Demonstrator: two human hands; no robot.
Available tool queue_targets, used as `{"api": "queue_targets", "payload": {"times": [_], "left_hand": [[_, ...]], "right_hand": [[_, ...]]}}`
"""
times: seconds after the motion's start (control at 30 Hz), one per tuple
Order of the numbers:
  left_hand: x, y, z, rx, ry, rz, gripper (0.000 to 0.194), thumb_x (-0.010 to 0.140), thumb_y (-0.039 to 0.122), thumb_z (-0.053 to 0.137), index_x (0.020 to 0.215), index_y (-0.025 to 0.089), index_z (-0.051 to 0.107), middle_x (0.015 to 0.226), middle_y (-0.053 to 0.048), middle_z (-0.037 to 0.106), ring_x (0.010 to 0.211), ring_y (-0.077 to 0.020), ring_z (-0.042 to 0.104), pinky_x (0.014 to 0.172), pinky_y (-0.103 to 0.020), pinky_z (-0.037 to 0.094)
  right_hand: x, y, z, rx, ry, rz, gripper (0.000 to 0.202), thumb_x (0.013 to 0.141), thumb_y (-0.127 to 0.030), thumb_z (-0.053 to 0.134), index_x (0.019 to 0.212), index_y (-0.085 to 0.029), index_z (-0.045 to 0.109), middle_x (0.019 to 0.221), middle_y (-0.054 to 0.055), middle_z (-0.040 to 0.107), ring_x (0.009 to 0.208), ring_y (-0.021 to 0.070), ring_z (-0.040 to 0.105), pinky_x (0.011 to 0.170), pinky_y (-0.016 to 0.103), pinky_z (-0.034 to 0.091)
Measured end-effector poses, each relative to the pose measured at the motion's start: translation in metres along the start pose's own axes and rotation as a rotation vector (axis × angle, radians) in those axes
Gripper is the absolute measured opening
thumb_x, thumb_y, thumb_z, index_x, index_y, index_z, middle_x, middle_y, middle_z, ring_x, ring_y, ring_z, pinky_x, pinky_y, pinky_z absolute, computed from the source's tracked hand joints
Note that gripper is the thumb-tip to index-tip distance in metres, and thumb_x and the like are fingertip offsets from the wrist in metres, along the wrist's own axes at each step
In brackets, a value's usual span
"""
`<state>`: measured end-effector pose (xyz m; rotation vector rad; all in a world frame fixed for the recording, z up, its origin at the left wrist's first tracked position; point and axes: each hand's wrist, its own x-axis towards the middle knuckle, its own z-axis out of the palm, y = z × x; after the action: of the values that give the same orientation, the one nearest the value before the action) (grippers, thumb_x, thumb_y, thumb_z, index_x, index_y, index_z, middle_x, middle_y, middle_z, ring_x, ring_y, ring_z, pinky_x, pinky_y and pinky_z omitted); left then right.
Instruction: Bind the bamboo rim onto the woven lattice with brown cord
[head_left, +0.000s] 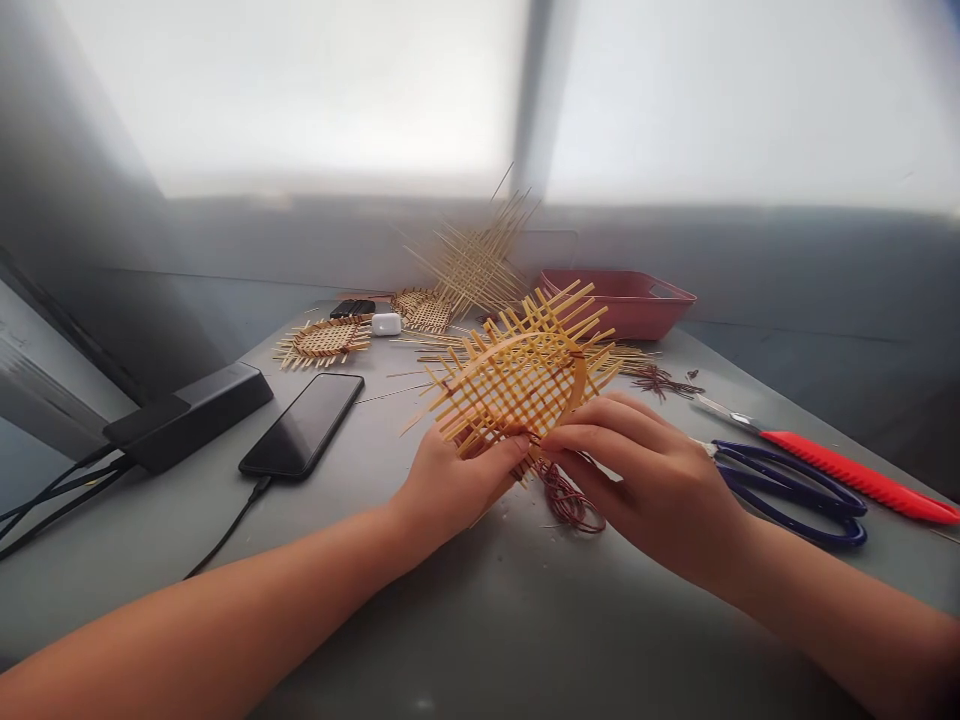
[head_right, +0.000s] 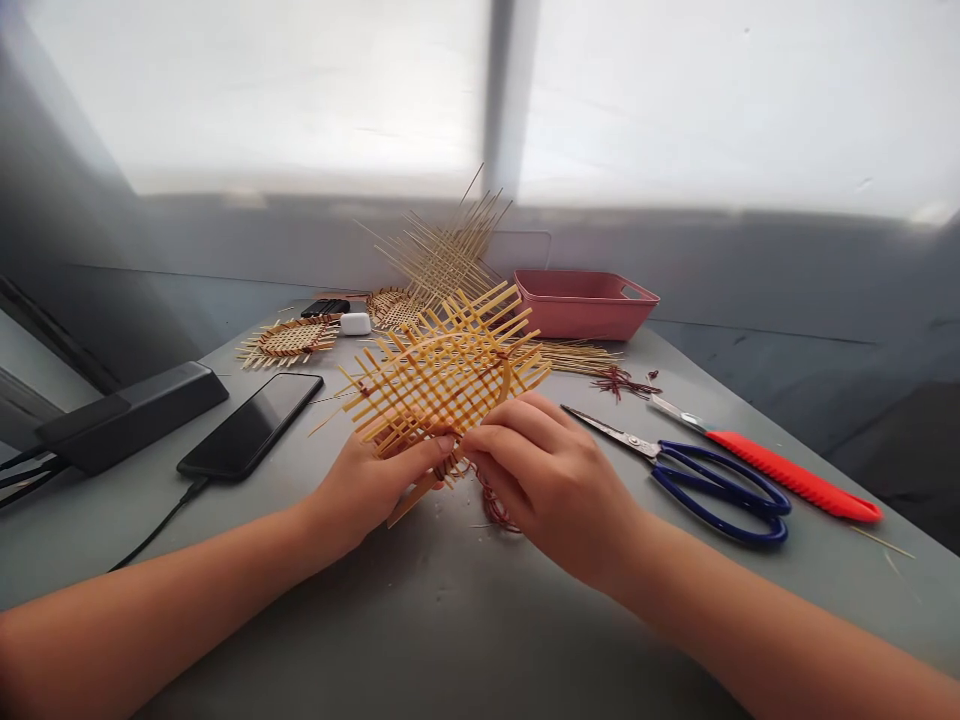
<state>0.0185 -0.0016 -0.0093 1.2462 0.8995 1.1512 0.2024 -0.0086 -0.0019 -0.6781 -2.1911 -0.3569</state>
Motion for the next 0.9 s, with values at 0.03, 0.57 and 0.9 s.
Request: {"api": "queue_targets", "payload": {"times": [0.03, 0.57, 0.9], "left_hand": [[0.000, 0.000, 0.000, 0.010, 0.001, 0.005, 0.009, 0.070, 0.026, 0.071, 0.073, 0.019, 0.067, 0.073, -0.001, 0.067, 0.070, -0.0175, 0.062, 0.063, -0.028, 0.051], [0.001, -0.010, -0.005, 0.141, -0.005, 0.108, 0.012, 0.077, 0.032, 0.069, 0.081, 0.021, 0.070, 0.085, -0.005, 0.072, 0.082, -0.0218, 0.066, 0.071, -0.031, 0.054], [0.001, -0.006, -0.005, 0.103, -0.025, 0.023, 0.017, 0.079, 0.033, 0.067, 0.070, 0.020, 0.062, 0.063, 0.002, 0.057, 0.057, -0.0122, 0.052, 0.053, -0.026, 0.046]], "right_hand": [[0.000, 0.000, 0.000, 0.001, 0.008, -0.001, 0.016, 0.089, -0.007, 0.062, 0.097, -0.021, 0.066, 0.084, 0.005, 0.068, 0.075, 0.0174, 0.059, 0.071, 0.032, 0.054], [-0.001, -0.005, 0.003, -0.023, -0.031, 0.014, 0.013, 0.090, -0.009, 0.060, 0.093, -0.020, 0.066, 0.081, 0.005, 0.068, 0.074, 0.0180, 0.059, 0.069, 0.033, 0.052], [0.001, -0.009, 0.002, -0.001, -0.049, 0.038, 0.017, 0.092, -0.010, 0.058, 0.099, -0.021, 0.069, 0.081, 0.005, 0.070, 0.072, 0.0174, 0.062, 0.069, 0.032, 0.053]]}}
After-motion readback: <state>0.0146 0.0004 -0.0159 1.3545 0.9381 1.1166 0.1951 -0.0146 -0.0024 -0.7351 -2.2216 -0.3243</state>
